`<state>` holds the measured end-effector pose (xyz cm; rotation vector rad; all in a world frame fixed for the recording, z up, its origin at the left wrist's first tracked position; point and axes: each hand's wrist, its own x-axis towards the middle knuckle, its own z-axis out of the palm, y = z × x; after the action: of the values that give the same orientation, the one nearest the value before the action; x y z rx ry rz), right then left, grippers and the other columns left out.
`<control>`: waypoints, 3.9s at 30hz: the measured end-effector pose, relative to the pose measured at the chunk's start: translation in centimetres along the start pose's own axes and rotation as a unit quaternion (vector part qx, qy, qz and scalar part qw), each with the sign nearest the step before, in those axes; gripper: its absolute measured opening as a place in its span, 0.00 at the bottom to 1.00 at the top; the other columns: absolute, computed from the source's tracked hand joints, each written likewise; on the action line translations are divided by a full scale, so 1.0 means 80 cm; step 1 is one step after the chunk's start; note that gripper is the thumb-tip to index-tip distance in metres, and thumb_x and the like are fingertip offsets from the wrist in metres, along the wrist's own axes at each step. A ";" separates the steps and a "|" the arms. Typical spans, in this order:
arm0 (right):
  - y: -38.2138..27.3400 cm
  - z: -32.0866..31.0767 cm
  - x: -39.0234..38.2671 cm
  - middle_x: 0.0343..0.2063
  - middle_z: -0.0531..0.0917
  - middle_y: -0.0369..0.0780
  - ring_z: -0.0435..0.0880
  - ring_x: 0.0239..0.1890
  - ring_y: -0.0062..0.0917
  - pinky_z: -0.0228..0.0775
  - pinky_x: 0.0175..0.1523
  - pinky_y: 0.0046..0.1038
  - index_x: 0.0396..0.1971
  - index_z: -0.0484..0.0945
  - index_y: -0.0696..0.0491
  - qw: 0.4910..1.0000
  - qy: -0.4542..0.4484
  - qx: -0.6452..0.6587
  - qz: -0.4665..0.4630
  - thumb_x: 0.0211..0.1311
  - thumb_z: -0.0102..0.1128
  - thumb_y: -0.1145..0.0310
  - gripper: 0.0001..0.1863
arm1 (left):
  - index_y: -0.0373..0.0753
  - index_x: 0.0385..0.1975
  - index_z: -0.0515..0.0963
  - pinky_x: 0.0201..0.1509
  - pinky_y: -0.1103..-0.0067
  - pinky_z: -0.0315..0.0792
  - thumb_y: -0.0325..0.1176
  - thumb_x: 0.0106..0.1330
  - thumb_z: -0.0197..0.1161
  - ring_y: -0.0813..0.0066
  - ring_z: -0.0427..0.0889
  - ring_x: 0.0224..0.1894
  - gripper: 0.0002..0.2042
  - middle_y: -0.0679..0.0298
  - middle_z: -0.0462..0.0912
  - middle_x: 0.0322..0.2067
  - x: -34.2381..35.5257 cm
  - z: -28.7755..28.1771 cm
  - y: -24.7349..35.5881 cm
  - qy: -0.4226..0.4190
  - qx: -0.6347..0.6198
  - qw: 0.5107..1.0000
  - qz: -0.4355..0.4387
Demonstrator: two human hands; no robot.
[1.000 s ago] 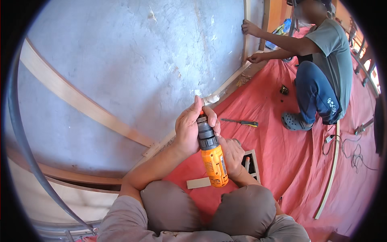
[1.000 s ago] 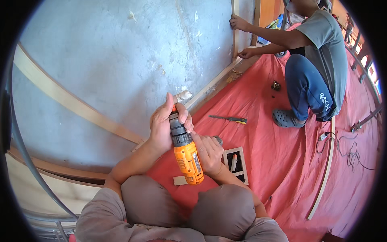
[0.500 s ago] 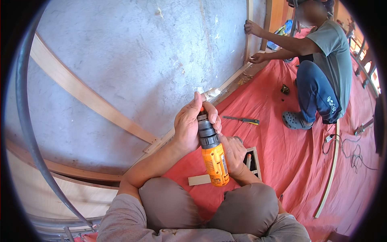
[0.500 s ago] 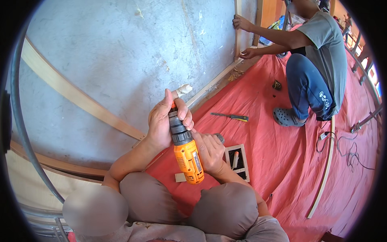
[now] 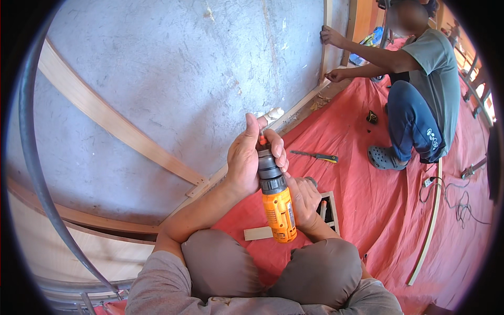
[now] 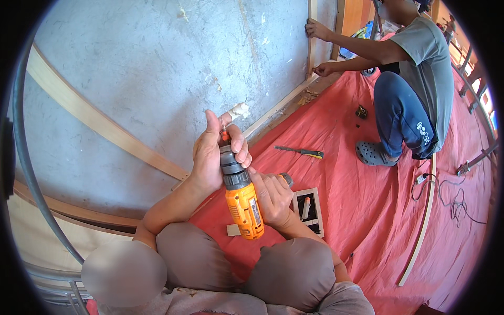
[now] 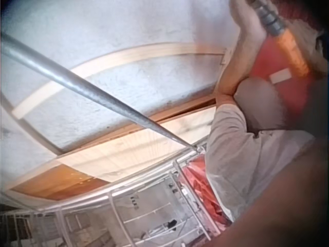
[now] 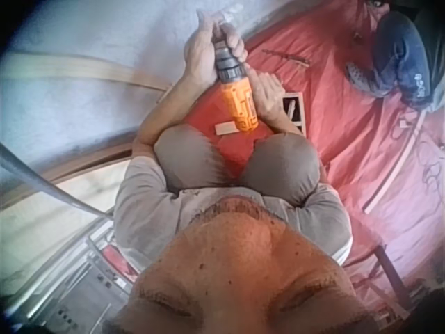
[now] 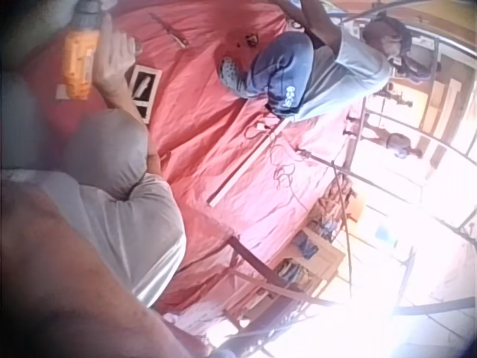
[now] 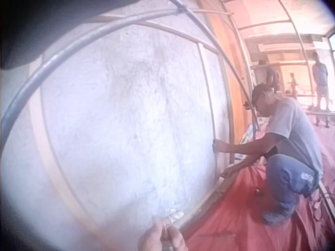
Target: The person picks up screws and uses a power drill to secure wood trim pieces to a wall inside a building under construction.
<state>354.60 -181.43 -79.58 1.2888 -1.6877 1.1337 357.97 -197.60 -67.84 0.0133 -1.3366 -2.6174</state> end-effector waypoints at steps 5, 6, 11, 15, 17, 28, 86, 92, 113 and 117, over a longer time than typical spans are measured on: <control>-0.004 0.002 0.007 0.38 0.89 0.52 0.89 0.32 0.38 0.77 0.35 0.34 0.57 0.78 0.71 1.000 0.025 -0.009 -0.002 0.59 0.71 0.72 0.28 | 0.33 0.71 0.64 0.37 0.66 0.82 0.63 0.85 0.41 0.68 0.83 0.30 0.36 0.64 0.80 0.29 -0.002 -0.002 0.001 -0.029 -0.012 0.999 -0.029; -0.005 0.002 0.008 0.39 0.89 0.52 0.89 0.32 0.38 0.78 0.35 0.34 0.57 0.78 0.71 1.000 0.026 -0.012 0.001 0.59 0.71 0.72 0.28 | 0.33 0.72 0.64 0.37 0.65 0.82 0.62 0.85 0.41 0.67 0.84 0.31 0.35 0.62 0.81 0.30 -0.003 -0.003 0.000 -0.034 -0.012 0.999 -0.035; -0.001 -0.002 0.006 0.38 0.89 0.52 0.89 0.32 0.37 0.77 0.34 0.33 0.57 0.79 0.71 0.999 0.038 -0.020 0.001 0.58 0.71 0.72 0.28 | 0.33 0.52 0.76 0.39 0.62 0.83 0.55 0.87 0.44 0.63 0.84 0.32 0.27 0.56 0.83 0.32 0.001 -0.007 -0.006 -0.038 0.011 0.999 -0.009; -0.001 -0.007 0.008 0.38 0.89 0.51 0.86 0.29 0.34 0.75 0.32 0.33 0.56 0.80 0.71 0.999 0.035 -0.014 0.000 0.54 0.71 0.73 0.29 | 0.36 0.36 0.78 0.38 0.62 0.82 0.53 0.87 0.46 0.64 0.83 0.29 0.26 0.57 0.81 0.27 0.002 -0.008 -0.010 -0.040 0.006 0.998 -0.038; -0.006 0.000 0.010 0.38 0.88 0.50 0.84 0.26 0.32 0.73 0.31 0.33 0.55 0.81 0.70 0.999 0.039 0.003 0.012 0.51 0.71 0.72 0.29 | 0.37 0.34 0.78 0.39 0.64 0.82 0.57 0.85 0.48 0.66 0.82 0.29 0.28 0.60 0.80 0.26 0.000 -0.015 -0.007 -0.024 0.032 0.999 -0.035; -0.010 -0.008 -0.003 0.34 0.86 0.42 0.84 0.28 0.28 0.76 0.37 0.30 0.55 0.82 0.66 0.999 -0.002 -0.018 0.031 0.53 0.68 0.67 0.28 | 0.41 0.62 0.69 0.32 0.77 0.77 0.45 0.79 0.66 0.79 0.77 0.26 0.22 0.74 0.69 0.22 0.008 -0.033 -0.019 -0.103 -0.013 0.991 -0.078; 0.131 -0.381 -0.277 0.44 0.91 0.46 0.93 0.44 0.31 0.84 0.51 0.31 0.62 0.81 0.61 0.740 -0.086 0.130 0.654 0.64 0.78 0.70 0.28 | 0.24 0.50 0.81 0.44 0.62 0.92 0.36 0.80 0.56 0.48 0.92 0.45 0.17 0.46 0.87 0.44 -0.039 -0.076 -0.441 0.113 0.412 0.735 -0.526; 0.187 -0.374 -0.344 0.40 0.91 0.40 0.87 0.32 0.24 0.81 0.41 0.27 0.50 0.85 0.58 0.556 -0.029 0.345 0.756 0.66 0.74 0.72 0.15 | 0.27 0.49 0.81 0.41 0.62 0.91 0.33 0.78 0.55 0.47 0.92 0.47 0.15 0.45 0.87 0.43 -0.046 -0.097 -0.479 0.104 0.429 0.735 -0.515; 0.226 -0.313 -0.396 0.37 0.89 0.46 0.84 0.23 0.30 0.80 0.32 0.32 0.52 0.78 0.59 0.394 0.127 0.461 0.785 0.61 0.66 0.75 0.18 | 0.26 0.44 0.83 0.38 0.66 0.88 0.36 0.74 0.57 0.55 0.92 0.33 0.16 0.46 0.89 0.36 -0.025 -0.070 -0.439 0.036 0.527 0.727 -0.439; 0.210 -0.306 -0.386 0.37 0.89 0.46 0.83 0.23 0.30 0.80 0.31 0.32 0.53 0.78 0.59 0.376 0.155 0.462 0.788 0.61 0.65 0.76 0.19 | 0.28 0.38 0.85 0.39 0.64 0.87 0.36 0.72 0.58 0.54 0.93 0.31 0.15 0.46 0.88 0.29 0.029 -0.089 -0.415 -0.025 0.612 0.675 -0.413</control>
<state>346.54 -146.23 -102.55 -0.9408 -1.5561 3.3787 350.60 -184.75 -98.51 0.9112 -3.3680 -1.4409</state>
